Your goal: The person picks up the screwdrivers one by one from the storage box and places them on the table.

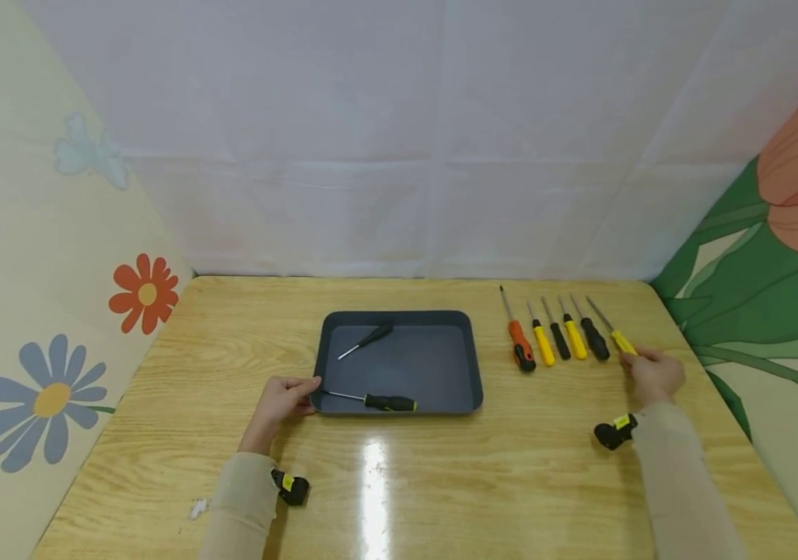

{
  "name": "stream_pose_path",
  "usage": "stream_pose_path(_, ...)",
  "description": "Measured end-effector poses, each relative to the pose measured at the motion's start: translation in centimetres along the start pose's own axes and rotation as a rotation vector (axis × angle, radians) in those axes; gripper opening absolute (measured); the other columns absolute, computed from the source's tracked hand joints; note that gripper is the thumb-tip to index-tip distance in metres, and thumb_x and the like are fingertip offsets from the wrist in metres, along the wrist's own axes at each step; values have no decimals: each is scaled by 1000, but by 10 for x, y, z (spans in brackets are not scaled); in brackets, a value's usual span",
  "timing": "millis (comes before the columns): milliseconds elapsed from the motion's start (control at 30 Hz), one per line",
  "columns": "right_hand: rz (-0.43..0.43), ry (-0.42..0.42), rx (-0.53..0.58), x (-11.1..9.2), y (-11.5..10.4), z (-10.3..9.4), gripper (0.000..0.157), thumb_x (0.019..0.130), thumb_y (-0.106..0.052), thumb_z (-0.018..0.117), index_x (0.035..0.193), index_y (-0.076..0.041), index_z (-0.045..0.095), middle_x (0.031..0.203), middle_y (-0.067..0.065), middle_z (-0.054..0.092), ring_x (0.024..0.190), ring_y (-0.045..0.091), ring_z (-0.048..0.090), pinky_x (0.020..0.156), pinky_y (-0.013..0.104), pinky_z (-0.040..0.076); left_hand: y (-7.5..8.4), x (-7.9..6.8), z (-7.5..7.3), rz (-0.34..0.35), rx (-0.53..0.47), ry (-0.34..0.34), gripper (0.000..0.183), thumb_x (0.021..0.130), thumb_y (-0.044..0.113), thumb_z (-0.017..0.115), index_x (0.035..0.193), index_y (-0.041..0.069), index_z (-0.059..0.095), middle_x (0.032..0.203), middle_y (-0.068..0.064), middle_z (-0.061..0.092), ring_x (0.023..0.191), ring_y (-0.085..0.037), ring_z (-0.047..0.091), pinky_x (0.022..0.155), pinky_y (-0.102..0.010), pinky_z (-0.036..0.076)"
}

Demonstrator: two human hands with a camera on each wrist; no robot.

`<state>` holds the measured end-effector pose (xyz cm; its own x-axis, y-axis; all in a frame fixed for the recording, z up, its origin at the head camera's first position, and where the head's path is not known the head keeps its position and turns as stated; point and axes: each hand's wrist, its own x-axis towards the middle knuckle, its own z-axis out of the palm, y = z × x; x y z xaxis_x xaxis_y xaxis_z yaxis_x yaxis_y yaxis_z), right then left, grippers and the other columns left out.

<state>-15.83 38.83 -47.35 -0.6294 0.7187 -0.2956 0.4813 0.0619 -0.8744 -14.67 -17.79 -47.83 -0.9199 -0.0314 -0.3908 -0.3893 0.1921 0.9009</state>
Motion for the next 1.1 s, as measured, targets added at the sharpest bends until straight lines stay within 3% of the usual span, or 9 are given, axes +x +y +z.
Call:
stream_pose_path(133, -17, -4, -110, -1, 3, -2, 37, 82, -14, 66, 117, -2, 58, 86, -6, 51, 81, 7, 43, 53, 12, 37, -1, 1, 0, 6, 3, 2, 34, 85, 15, 64, 101, -15, 62, 71, -9, 63, 57, -13, 61, 57, -28, 55)
stream_pose_path(300, -46, 9, -155, 0, 4, -1, 36, 83, -15, 65, 115, -2, 60, 89, -3, 52, 86, 13, 44, 58, 15, 35, 0, 0, 1, 10, 0, -1, 34, 85, 15, 64, 101, -15, 62, 71, -9, 64, 57, -13, 61, 56, -28, 55)
stream_pose_path(500, -101, 43, -224, 4, 7, 3, 38, 84, -14, 63, 118, 2, 58, 104, 11, 54, 100, 23, 45, 69, 20, 35, -1, -1, 1, 16, 0, -8, 35, 86, 15, 64, 101, -16, 61, 72, -9, 64, 57, -13, 62, 56, -28, 55)
stream_pose_path(733, -114, 54, -251, 5, 9, 4, 40, 84, -16, 62, 119, 3, 57, 109, 16, 53, 102, 26, 45, 70, 23, 36, -2, -1, 0, 13, -2, -3, 35, 85, 16, 64, 101, -15, 62, 72, -10, 64, 58, -13, 62, 57, -28, 55)
stream_pose_path(933, -122, 53, -246, 3, 9, 4, 43, 84, -17, 62, 120, 4, 55, 115, 20, 51, 108, 30, 44, 85, 35, 40, -2, 0, 0, 8, -3, -6, 35, 85, 16, 64, 101, -15, 62, 71, -10, 64, 58, -13, 62, 56, -28, 55)
stream_pose_path(1100, -109, 35, -216, 2, 9, 2, 51, 83, -20, 64, 127, 3, 50, 121, 19, 49, 117, 32, 41, 98, 41, 37, -1, 0, 0, 9, 1, -8, 35, 86, 15, 64, 101, -16, 62, 71, -9, 64, 58, -13, 62, 56, -28, 55)
